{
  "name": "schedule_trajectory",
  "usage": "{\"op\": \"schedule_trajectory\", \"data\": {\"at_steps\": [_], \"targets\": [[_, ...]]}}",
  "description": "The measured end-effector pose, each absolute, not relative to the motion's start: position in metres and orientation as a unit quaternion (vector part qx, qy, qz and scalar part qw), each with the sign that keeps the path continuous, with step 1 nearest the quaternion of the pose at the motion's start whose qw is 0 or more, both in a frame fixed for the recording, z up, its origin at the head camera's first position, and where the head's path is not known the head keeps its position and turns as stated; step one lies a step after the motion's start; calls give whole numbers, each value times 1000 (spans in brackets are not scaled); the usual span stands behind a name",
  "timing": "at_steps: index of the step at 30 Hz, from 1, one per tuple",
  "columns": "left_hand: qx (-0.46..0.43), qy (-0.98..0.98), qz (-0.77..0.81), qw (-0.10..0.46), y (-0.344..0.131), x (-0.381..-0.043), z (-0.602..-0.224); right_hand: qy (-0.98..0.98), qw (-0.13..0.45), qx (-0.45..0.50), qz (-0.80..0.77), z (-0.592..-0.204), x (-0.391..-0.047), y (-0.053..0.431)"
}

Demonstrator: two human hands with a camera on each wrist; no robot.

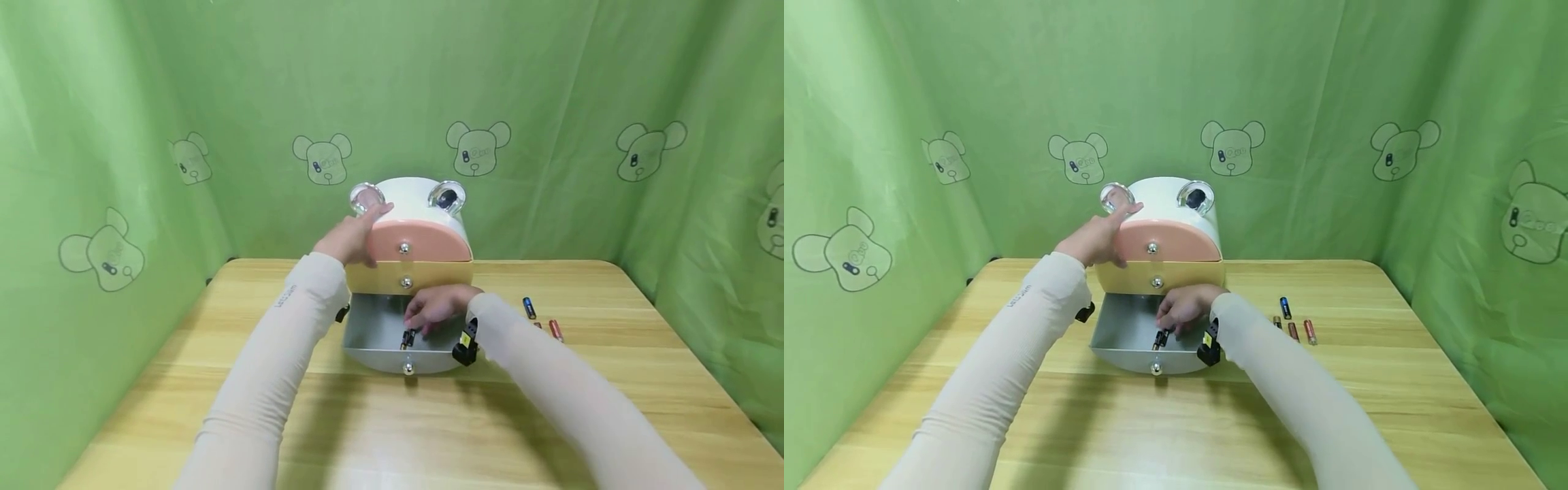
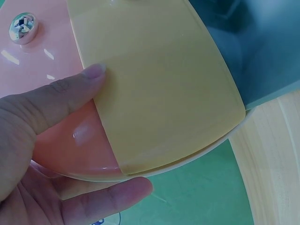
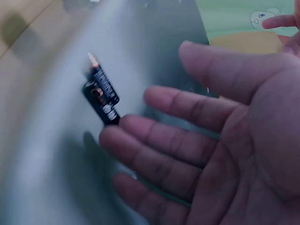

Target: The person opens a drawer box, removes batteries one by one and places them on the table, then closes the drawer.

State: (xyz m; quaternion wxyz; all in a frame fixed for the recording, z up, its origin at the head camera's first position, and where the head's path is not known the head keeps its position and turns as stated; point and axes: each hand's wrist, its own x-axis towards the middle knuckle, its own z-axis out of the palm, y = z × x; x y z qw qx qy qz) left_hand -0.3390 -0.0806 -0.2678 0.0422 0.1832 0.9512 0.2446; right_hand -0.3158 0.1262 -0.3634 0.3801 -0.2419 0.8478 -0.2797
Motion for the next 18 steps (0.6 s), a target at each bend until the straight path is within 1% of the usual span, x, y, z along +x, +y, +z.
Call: {"op": "schedule_trajectory", "data": {"at_steps": [5,18], "targets": [[182,951,246,40,-82,-340,-268,843,404,-249,-252,-361,-323,124],[183,951,245,45,-81,-337,-267,824,476,-220,-216,-358,-333,124]]}}
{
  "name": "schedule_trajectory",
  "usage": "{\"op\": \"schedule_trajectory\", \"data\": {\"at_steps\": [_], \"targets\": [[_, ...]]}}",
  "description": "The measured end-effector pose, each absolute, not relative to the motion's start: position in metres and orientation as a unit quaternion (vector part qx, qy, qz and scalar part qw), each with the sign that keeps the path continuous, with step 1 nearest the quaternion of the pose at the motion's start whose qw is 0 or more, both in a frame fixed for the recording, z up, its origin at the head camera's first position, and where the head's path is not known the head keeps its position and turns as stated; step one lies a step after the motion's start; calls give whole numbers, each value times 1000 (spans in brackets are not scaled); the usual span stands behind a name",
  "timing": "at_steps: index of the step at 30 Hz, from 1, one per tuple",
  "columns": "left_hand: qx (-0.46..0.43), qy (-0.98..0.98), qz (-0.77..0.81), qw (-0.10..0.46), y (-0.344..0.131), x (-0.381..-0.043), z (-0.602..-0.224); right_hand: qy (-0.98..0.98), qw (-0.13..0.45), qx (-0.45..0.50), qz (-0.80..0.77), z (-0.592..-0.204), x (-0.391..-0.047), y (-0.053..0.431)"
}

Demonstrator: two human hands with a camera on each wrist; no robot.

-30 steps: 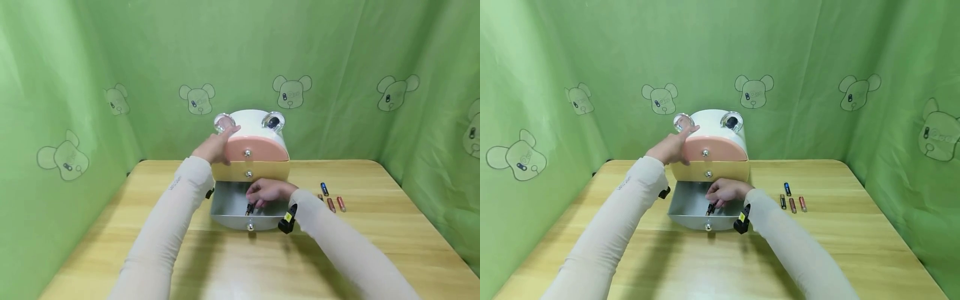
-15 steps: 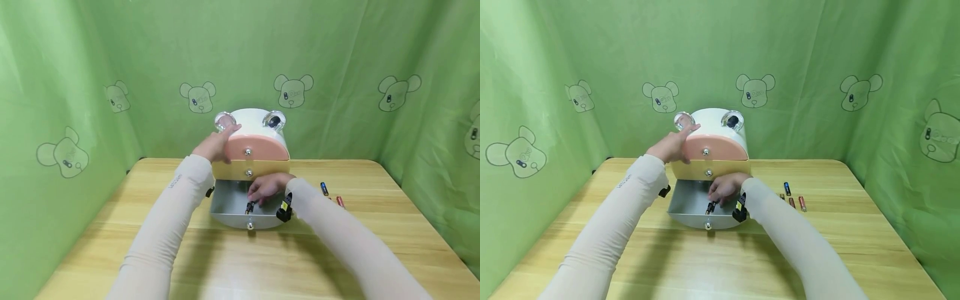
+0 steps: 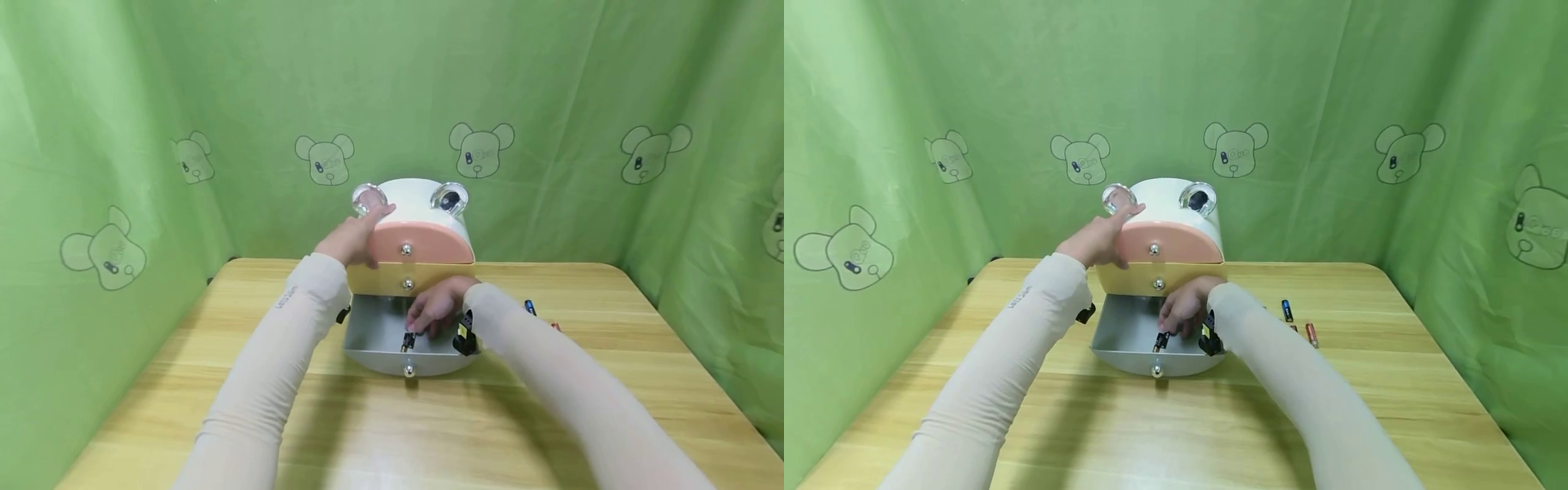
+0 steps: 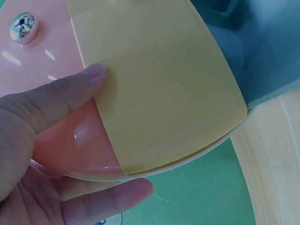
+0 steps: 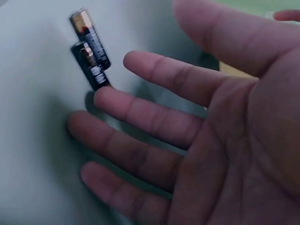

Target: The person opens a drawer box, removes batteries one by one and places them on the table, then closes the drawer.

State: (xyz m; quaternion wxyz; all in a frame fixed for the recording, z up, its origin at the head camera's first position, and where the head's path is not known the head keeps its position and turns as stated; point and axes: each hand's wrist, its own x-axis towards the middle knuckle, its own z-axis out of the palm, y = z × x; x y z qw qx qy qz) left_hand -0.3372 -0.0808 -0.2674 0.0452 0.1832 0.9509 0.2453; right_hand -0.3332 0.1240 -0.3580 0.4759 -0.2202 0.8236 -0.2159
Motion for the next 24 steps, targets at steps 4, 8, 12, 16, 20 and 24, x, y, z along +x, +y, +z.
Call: {"op": "schedule_trajectory", "data": {"at_steps": [4,8,12,16,20,24], "targets": [[186,950,244,49,-81,-336,-267,820,487,-211,-214,-361,-334,122],[190,950,243,43,-82,-336,-267,822,486,-202,-218,-365,-334,120],[187,950,247,45,-82,-335,-267,820,489,-197,-225,-369,-335,120],[182,950,249,48,-81,-336,-268,812,496,-197,-237,-374,-336,120],[185,952,240,45,-80,-336,-268,803,503,-197,-252,-379,-338,120],[193,953,230,37,-80,-336,-267,801,504,-191,-260,-382,-340,119]]}}
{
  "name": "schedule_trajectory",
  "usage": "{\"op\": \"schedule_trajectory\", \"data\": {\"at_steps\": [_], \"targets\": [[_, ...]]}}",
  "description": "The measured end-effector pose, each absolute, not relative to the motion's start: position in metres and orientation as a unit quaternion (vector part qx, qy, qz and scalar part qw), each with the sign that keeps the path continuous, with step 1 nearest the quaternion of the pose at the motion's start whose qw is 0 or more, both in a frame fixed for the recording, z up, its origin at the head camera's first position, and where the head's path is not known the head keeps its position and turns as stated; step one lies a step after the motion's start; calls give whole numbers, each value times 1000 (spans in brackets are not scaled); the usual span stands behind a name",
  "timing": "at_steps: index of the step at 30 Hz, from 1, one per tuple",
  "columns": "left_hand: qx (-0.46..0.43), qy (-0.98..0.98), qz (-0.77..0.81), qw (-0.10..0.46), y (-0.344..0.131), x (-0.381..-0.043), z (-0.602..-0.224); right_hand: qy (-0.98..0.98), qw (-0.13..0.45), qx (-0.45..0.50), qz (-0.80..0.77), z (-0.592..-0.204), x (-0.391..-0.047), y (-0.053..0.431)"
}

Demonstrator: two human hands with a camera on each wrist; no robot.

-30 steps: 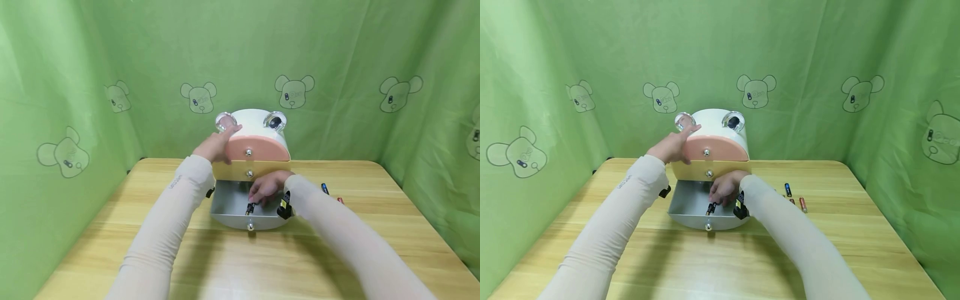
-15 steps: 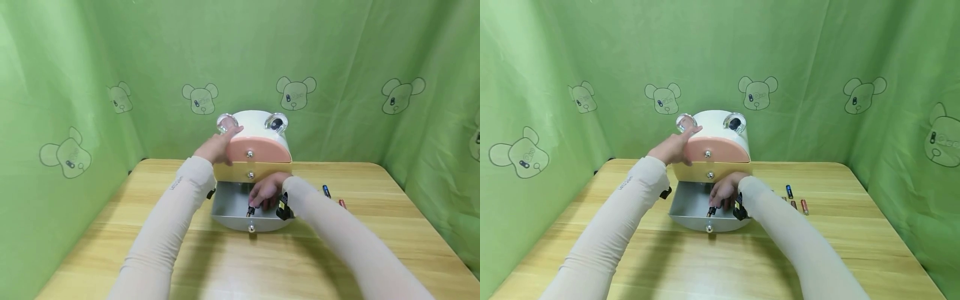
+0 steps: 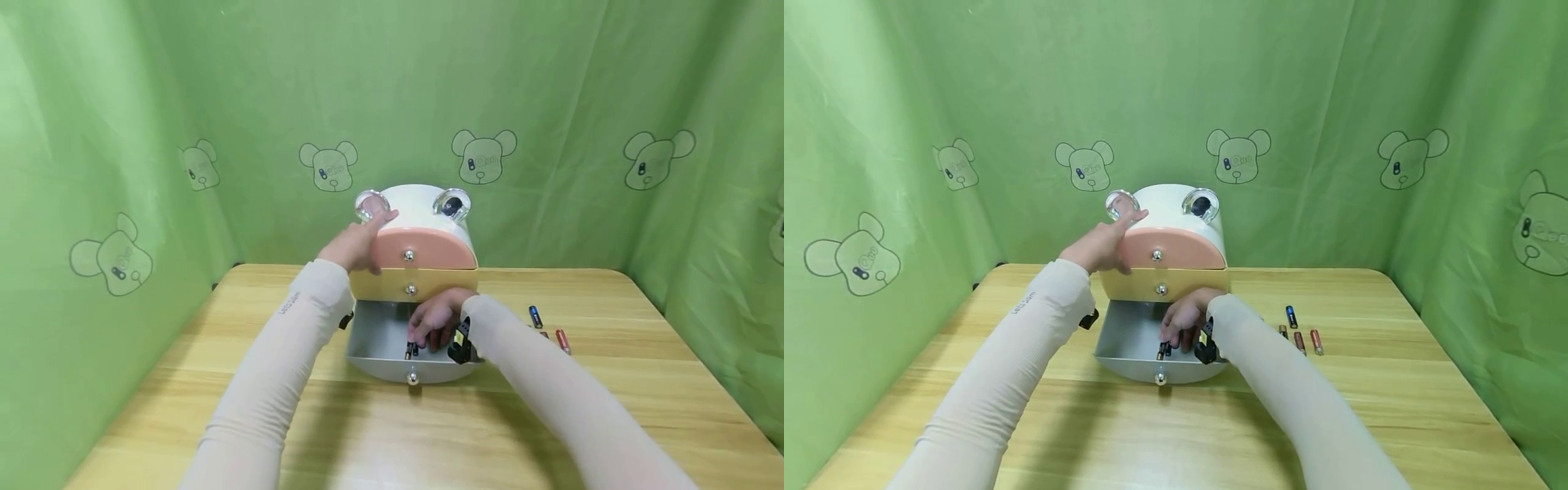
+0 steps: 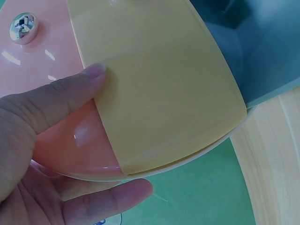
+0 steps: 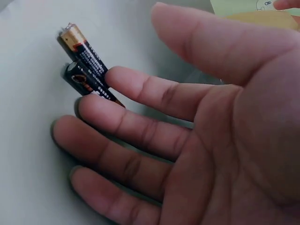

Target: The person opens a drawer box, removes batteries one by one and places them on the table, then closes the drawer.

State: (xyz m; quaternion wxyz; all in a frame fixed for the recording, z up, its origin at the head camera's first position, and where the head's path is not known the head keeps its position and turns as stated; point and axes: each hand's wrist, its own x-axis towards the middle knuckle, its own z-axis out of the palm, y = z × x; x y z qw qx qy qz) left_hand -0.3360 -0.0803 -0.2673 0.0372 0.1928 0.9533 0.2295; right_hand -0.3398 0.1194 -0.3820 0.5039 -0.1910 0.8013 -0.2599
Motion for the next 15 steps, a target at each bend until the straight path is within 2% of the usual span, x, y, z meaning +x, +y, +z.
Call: {"op": "schedule_trajectory", "data": {"at_steps": [15], "targets": [[192,952,236,34,-80,-337,-269,791,520,-194,-257,-389,-343,118]]}}
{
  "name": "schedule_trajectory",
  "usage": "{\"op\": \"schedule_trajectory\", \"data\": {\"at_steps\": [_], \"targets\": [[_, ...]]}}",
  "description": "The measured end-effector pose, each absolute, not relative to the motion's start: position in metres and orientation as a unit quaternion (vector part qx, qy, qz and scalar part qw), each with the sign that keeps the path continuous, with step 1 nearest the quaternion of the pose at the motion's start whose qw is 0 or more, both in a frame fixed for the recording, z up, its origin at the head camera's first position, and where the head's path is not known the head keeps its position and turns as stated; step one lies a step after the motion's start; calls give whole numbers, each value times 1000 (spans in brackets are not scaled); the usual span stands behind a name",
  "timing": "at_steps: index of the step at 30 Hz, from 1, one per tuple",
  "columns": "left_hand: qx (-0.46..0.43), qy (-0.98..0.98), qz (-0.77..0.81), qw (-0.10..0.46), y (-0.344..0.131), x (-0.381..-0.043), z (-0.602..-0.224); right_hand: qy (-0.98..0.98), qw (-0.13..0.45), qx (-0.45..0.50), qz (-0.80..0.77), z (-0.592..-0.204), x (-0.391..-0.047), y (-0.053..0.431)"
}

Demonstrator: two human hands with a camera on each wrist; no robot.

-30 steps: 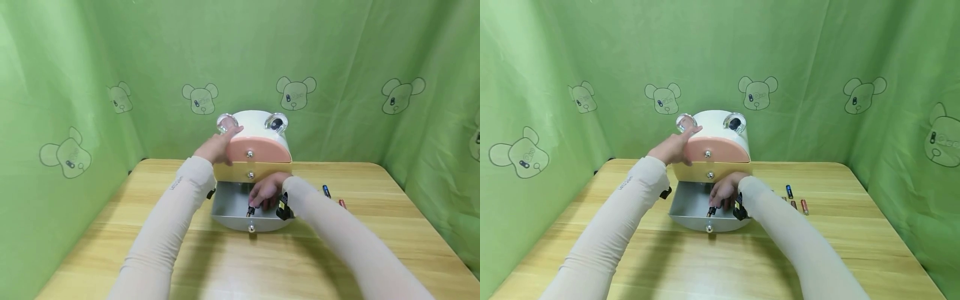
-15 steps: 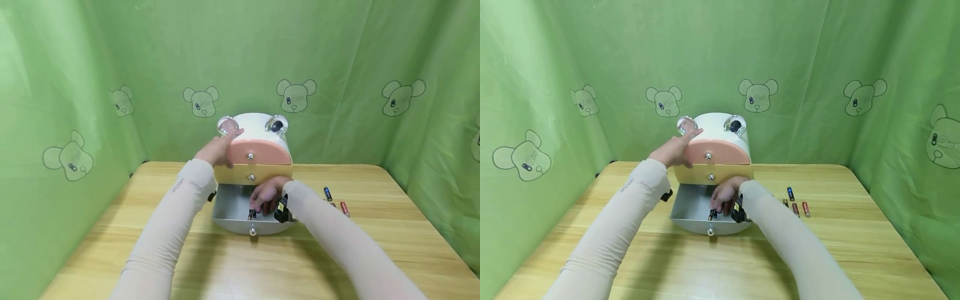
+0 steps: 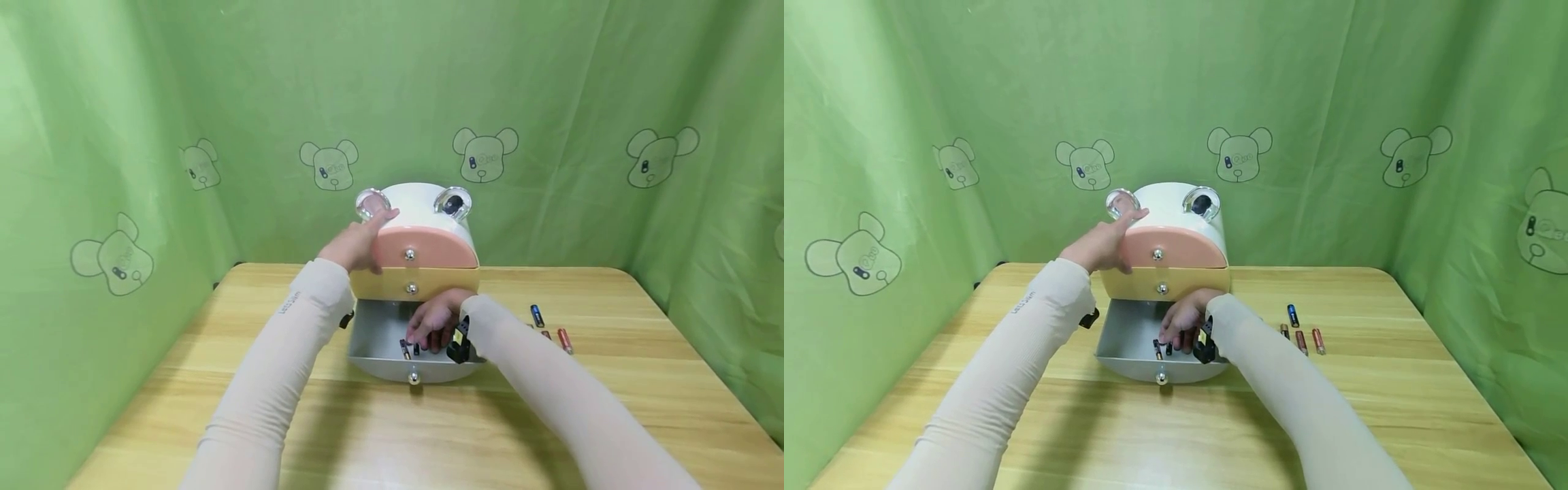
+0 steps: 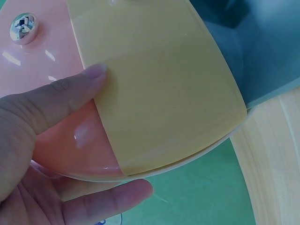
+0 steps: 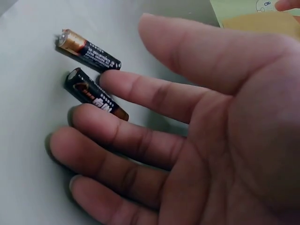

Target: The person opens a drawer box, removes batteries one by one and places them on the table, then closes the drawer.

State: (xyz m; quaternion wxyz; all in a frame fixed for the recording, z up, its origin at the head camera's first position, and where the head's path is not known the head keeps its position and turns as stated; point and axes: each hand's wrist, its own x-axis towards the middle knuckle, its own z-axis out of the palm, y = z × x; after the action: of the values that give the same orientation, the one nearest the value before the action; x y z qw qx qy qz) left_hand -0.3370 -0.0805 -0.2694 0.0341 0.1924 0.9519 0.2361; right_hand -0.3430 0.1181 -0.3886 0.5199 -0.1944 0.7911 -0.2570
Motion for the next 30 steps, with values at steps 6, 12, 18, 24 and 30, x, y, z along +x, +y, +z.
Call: {"op": "schedule_trajectory", "data": {"at_steps": [6,12,18,24,30], "targets": [[187,951,244,39,-81,-338,-270,785,529,-198,-255,-390,-345,117],[182,951,247,44,-81,-341,-271,798,514,-198,-243,-392,-344,116],[183,952,243,41,-80,-341,-271,798,515,-199,-242,-391,-343,117],[182,951,248,41,-80,-340,-270,796,516,-201,-242,-388,-344,116],[180,952,245,44,-81,-339,-269,789,527,-201,-243,-388,-342,114]]}}
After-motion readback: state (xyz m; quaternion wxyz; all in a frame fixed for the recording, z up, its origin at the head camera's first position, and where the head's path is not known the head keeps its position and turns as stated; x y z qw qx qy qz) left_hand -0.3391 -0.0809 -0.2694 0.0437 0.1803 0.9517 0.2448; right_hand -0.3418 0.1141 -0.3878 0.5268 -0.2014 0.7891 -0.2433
